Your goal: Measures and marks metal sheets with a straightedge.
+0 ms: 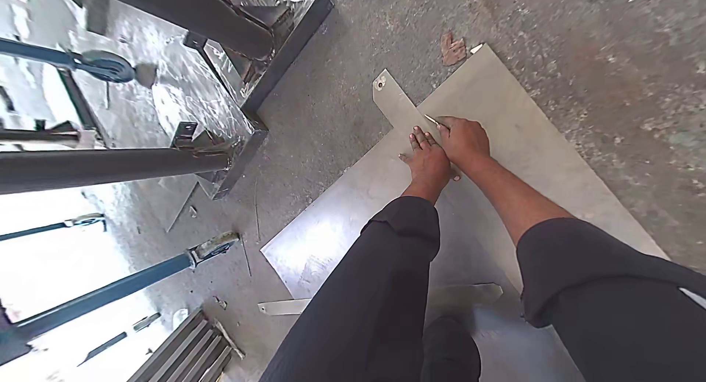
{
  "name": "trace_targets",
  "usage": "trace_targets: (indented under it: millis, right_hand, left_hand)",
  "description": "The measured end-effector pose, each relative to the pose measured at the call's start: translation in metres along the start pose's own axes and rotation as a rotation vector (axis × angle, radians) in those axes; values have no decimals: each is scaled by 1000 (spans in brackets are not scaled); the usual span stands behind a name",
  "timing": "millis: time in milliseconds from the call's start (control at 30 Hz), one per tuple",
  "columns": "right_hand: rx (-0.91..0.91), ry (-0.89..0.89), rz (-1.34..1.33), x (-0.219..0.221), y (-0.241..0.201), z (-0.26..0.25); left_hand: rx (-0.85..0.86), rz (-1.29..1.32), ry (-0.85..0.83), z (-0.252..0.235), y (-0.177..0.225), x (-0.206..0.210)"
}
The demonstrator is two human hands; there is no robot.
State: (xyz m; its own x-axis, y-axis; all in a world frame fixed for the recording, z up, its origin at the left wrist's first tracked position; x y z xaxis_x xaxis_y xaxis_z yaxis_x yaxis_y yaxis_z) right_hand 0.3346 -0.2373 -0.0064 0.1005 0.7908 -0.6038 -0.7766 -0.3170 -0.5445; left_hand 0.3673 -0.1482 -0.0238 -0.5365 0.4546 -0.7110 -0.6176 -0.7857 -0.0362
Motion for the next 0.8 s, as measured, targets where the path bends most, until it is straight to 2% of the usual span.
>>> trace_targets:
  millis: [133,267,433,500,600,667,800]
  right_hand:
    - [-34,5,48,-7,-25,-26]
    - [-89,-82,229,-20,-43,-37]
    - [-130,-137,348,-22,-42,-20]
    - [-149,-154,343,-16,-8,9]
    - [-99,-174,303,-5,70,85]
    - [-41,-192,291,2,123,153]
    - [69,-162,293,15,245,321]
  left_hand:
    - [7,9,-5,-2,3,-3]
    - [5,16,-31,-3,-1,-2]
    - [25,-25,-34,-3,1,-3]
    - [34,-32,-36,-1,1,-2]
    - [8,-54,-49,-2,4,-6]
    - [-5,-76,-46,-4,6,-9]
    - [-27,-134,-47,-3,10,-3]
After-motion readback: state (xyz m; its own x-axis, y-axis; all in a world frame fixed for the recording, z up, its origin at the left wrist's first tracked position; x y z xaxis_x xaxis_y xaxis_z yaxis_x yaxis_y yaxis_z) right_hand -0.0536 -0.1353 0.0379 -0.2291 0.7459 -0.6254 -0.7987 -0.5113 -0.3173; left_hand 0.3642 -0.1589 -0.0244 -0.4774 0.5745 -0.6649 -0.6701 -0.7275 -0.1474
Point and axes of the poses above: each hand's wrist, its own z-axis away from the middle knuckle, its own x-axis out of the palm, y = z × x, the point moved 4 cm from there along -z, towards the middle knuckle
